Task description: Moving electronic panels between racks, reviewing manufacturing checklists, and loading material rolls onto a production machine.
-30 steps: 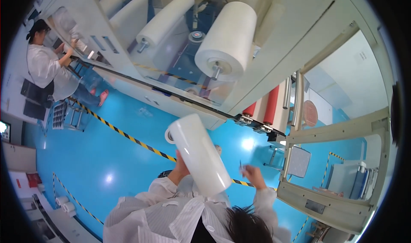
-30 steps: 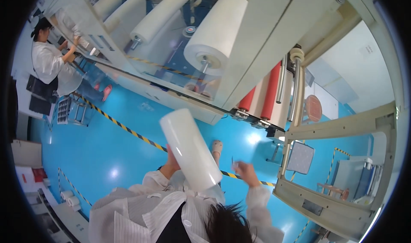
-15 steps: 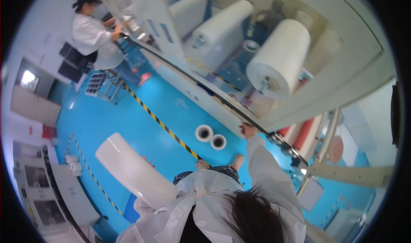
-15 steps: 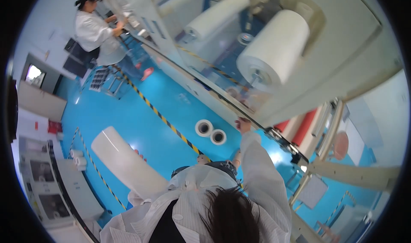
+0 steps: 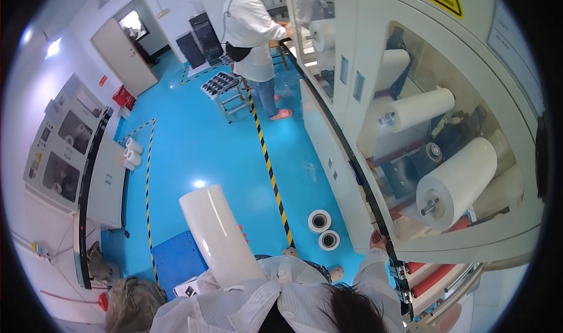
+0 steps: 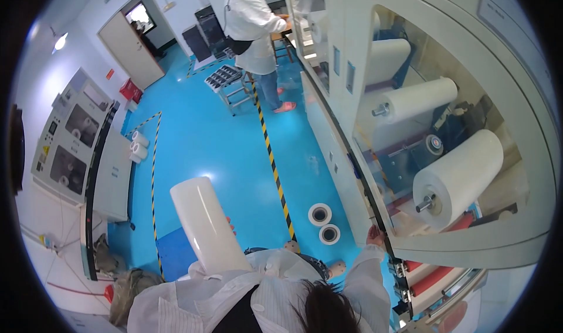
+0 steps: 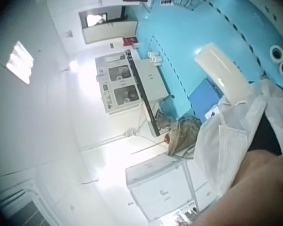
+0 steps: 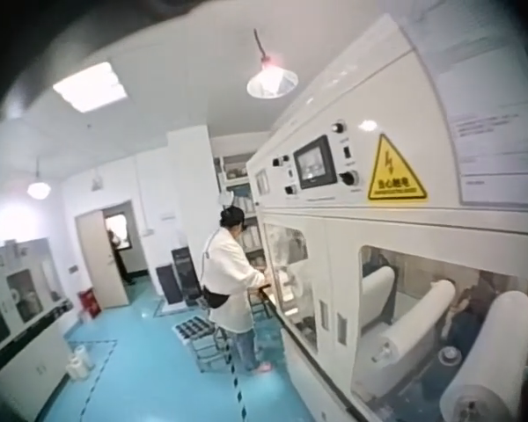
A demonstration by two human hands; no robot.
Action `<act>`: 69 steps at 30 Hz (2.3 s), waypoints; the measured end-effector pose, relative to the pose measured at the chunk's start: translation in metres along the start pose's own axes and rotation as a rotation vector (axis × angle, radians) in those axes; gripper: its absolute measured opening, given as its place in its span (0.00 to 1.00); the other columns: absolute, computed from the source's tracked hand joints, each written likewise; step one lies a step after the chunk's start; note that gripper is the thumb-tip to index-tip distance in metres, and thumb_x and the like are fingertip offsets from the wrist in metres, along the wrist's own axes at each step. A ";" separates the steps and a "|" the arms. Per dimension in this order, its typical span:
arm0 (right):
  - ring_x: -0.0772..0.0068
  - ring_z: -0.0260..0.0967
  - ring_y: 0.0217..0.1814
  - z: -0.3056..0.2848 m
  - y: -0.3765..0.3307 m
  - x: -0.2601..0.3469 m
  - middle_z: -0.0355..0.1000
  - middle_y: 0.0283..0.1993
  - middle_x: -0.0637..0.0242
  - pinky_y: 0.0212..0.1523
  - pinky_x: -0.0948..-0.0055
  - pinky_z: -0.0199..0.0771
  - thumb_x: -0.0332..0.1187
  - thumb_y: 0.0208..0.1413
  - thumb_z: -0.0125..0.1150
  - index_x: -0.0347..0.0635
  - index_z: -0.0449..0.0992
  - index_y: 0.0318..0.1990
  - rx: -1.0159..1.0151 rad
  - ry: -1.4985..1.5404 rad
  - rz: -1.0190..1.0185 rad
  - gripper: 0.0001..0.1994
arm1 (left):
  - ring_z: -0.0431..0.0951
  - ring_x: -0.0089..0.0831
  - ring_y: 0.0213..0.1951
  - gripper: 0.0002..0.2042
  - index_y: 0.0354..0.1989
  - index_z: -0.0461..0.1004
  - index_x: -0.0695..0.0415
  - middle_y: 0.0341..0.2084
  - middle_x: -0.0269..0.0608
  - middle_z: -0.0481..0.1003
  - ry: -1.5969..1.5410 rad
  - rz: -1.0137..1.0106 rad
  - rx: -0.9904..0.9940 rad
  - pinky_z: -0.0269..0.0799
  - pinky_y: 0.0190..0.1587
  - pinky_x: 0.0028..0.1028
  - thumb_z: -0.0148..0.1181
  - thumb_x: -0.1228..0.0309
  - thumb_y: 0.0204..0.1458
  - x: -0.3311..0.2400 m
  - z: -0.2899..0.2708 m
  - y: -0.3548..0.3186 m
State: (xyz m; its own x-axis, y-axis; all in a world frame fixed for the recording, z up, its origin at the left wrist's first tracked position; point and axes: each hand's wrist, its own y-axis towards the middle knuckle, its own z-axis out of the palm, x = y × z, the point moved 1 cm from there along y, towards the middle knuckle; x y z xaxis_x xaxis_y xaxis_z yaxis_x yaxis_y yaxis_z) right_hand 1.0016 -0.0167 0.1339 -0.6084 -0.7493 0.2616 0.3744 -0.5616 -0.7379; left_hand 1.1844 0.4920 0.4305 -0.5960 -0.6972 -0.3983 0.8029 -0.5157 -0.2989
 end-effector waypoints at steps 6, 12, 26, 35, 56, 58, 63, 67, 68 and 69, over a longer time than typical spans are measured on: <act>0.60 0.71 0.37 -0.022 0.009 0.024 0.72 0.34 0.57 0.37 0.65 0.75 0.34 0.51 0.50 0.35 0.69 0.36 -0.002 -0.042 0.048 0.11 | 0.67 0.43 0.47 0.34 0.56 0.56 0.59 0.47 0.49 0.64 -0.009 -0.039 0.106 0.63 0.51 0.39 0.38 0.42 0.50 0.001 0.012 0.017; 0.61 0.68 0.47 -0.137 -0.075 0.033 0.68 0.48 0.55 0.43 0.66 0.73 0.40 0.57 0.46 0.38 0.66 0.49 -0.034 -0.095 0.061 0.18 | 0.68 0.43 0.45 0.33 0.55 0.58 0.59 0.46 0.50 0.66 0.028 -0.145 0.249 0.63 0.50 0.39 0.39 0.44 0.51 -0.003 0.028 0.048; 0.63 0.65 0.49 -0.127 -0.302 -0.050 0.68 0.48 0.57 0.46 0.66 0.70 0.42 0.58 0.40 0.38 0.66 0.50 -0.165 -0.621 -0.327 0.19 | 0.70 0.44 0.42 0.29 0.53 0.61 0.60 0.41 0.53 0.69 0.165 -0.632 0.747 0.63 0.49 0.39 0.41 0.48 0.53 0.062 0.138 0.120; 0.63 0.65 0.49 -0.108 -0.366 -0.039 0.68 0.48 0.57 0.45 0.67 0.70 0.42 0.58 0.41 0.38 0.67 0.49 -0.266 -0.773 -0.542 0.19 | 0.72 0.44 0.39 0.26 0.52 0.64 0.61 0.38 0.54 0.71 0.028 -0.679 1.100 0.64 0.48 0.38 0.42 0.51 0.55 0.052 0.201 0.101; 0.74 0.62 0.43 0.090 -0.419 0.061 0.65 0.42 0.65 0.48 0.75 0.61 0.30 0.57 0.47 0.35 0.67 0.43 -0.310 -0.896 -1.666 0.09 | 0.74 0.38 0.40 0.24 0.36 0.76 0.58 0.33 0.47 0.76 -0.333 -0.636 1.735 0.55 0.55 0.39 0.43 0.49 0.54 0.037 0.137 0.131; 0.77 0.62 0.40 0.121 -0.395 0.076 0.65 0.39 0.65 0.44 0.78 0.63 0.25 0.54 0.51 0.33 0.66 0.43 -0.298 -0.757 -1.676 0.09 | 0.74 0.35 0.38 0.23 0.36 0.75 0.56 0.31 0.44 0.76 -0.311 -0.639 1.611 0.57 0.54 0.38 0.44 0.48 0.53 0.032 0.114 0.132; 0.76 0.64 0.36 0.144 -0.365 0.102 0.67 0.34 0.66 0.39 0.78 0.66 0.24 0.52 0.54 0.34 0.67 0.40 -0.387 -0.753 -1.681 0.08 | 0.74 0.29 0.36 0.21 0.35 0.74 0.53 0.27 0.38 0.76 -0.237 -0.543 1.262 0.59 0.52 0.35 0.47 0.47 0.52 0.010 0.070 0.129; 0.75 0.65 0.36 0.139 -0.347 0.111 0.68 0.34 0.65 0.38 0.77 0.67 0.24 0.51 0.54 0.35 0.68 0.39 -0.465 -0.751 -1.787 0.08 | 0.72 0.28 0.34 0.22 0.35 0.74 0.53 0.24 0.36 0.74 -0.305 -0.505 1.164 0.57 0.54 0.35 0.46 0.46 0.52 0.005 0.047 0.126; 0.75 0.65 0.36 0.137 -0.345 0.113 0.68 0.35 0.64 0.38 0.77 0.67 0.25 0.51 0.55 0.35 0.68 0.40 -0.471 -0.760 -1.785 0.08 | 0.72 0.27 0.33 0.22 0.35 0.73 0.53 0.24 0.35 0.74 -0.337 -0.507 1.115 0.56 0.54 0.35 0.46 0.45 0.52 0.005 0.042 0.126; 0.75 0.66 0.36 0.135 -0.344 0.116 0.69 0.35 0.64 0.38 0.77 0.67 0.25 0.51 0.55 0.35 0.69 0.40 -0.462 -0.763 -1.775 0.09 | 0.71 0.27 0.33 0.22 0.35 0.73 0.53 0.24 0.34 0.73 -0.334 -0.522 1.066 0.55 0.53 0.35 0.45 0.45 0.52 0.004 0.037 0.126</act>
State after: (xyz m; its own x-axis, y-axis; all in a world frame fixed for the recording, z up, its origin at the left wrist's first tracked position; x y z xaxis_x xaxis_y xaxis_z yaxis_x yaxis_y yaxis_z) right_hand 0.8970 0.0420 0.5024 0.3904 0.4089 0.8249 -0.4592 -0.6901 0.5594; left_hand 1.2828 0.4057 0.4234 -0.9418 -0.2979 -0.1555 0.1633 -0.8101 0.5631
